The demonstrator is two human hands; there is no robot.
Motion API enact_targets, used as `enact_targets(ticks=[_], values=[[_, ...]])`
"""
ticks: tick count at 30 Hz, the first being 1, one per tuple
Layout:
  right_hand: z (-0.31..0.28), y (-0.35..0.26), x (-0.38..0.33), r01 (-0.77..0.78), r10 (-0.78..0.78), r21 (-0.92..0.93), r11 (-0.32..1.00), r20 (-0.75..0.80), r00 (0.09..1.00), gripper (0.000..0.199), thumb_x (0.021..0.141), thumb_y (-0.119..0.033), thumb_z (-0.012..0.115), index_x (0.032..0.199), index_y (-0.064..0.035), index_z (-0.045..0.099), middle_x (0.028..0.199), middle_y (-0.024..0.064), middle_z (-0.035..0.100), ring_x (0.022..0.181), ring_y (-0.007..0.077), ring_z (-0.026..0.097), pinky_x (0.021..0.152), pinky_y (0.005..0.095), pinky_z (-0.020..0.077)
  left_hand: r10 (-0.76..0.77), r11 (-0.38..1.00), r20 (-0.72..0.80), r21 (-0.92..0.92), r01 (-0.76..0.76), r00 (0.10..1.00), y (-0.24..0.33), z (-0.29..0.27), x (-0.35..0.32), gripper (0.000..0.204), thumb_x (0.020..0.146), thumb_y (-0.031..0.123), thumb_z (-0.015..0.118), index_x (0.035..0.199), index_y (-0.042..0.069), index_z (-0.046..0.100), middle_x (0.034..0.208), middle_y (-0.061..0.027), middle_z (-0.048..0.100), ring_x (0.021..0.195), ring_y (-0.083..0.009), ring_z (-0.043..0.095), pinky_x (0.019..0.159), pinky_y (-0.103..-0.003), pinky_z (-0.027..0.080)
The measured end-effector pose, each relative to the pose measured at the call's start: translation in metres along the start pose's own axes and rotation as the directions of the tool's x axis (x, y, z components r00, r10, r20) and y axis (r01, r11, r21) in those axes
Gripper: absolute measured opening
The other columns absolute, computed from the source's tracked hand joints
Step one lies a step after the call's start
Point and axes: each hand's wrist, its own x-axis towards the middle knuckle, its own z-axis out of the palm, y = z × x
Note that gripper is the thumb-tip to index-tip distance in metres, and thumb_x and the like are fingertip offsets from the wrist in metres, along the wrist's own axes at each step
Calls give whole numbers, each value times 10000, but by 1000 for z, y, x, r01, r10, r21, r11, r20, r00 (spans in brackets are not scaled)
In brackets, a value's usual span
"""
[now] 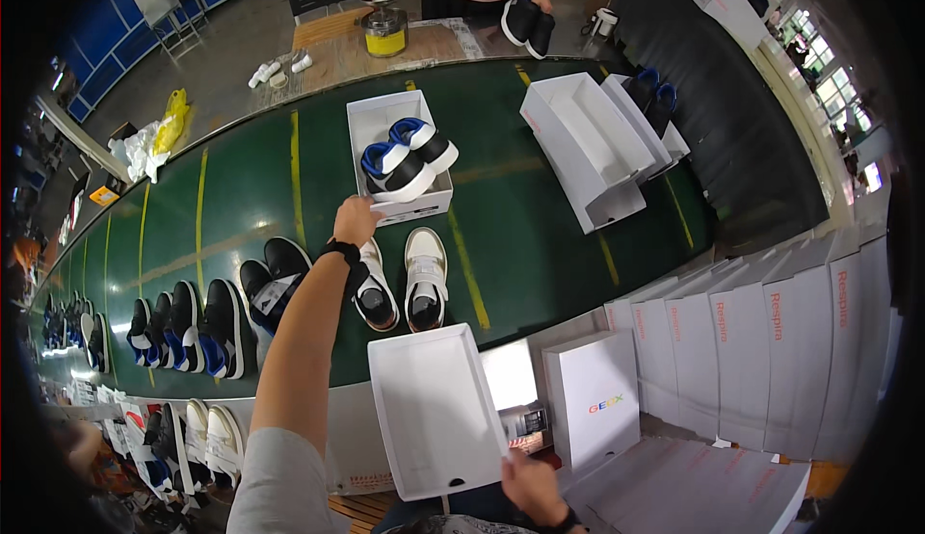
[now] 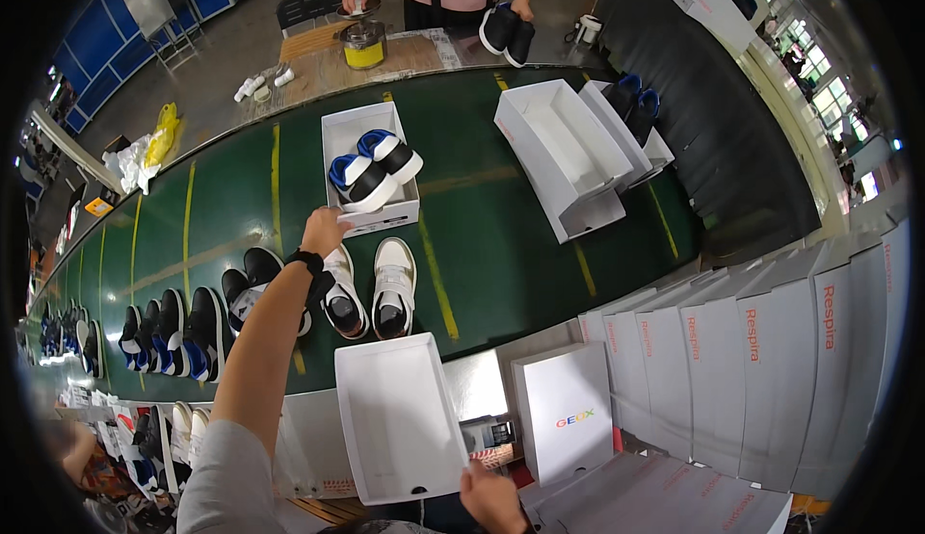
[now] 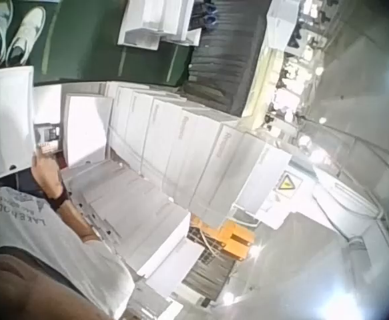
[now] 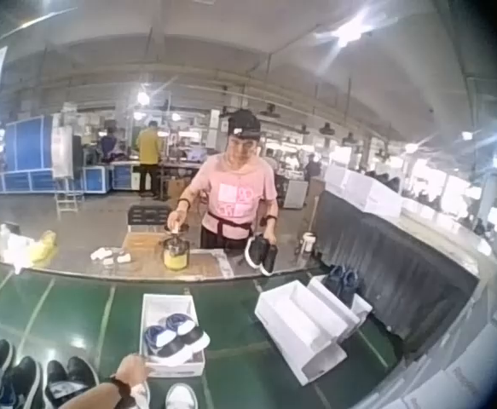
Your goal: The person packs shoes by hand, stamping the inside of a box, placing a pair of shoes inside, and applying a label to the lid before stacking the completed boxes.
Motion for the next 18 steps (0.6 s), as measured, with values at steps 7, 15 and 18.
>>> enact_targets(ticks=[7, 15, 18], values=[[-154, -22, 87, -46, -21, -380, 924, -170, 985, 112, 857, -130, 565, 778, -55, 594, 610, 195, 606, 588, 370, 633, 557, 489, 502, -41, 933, -6, -359, 36, 999, 42, -53, 46, 337, 811, 311, 679, 904, -13, 682, 842, -244, 661, 828, -419, 638, 751, -461, 501], [-216, -14, 245, 48, -159, -224, 973, -507, 847, 141, 872, -89, 554, 821, 19, 629, 779, 266, 632, 796, 450, 626, 699, 504, 511, -41, 975, -63, -220, 27, 997, 57, -106, 39, 317, 826, 281, 685, 909, -25, 672, 852, -258, 659, 838, -428, 636, 739, -451, 503], [-182, 38, 326, -16, -75, -167, 986, -523, 849, 146, 852, -45, 536, 883, 31, 657, 894, 282, 631, 899, 460, 627, 773, 491, 522, 57, 975, -167, -201, -90, 984, 77, -103, 38, 278, 842, 243, 677, 890, -30, 663, 857, -250, 648, 818, -434, 623, 709, -455, 502]])
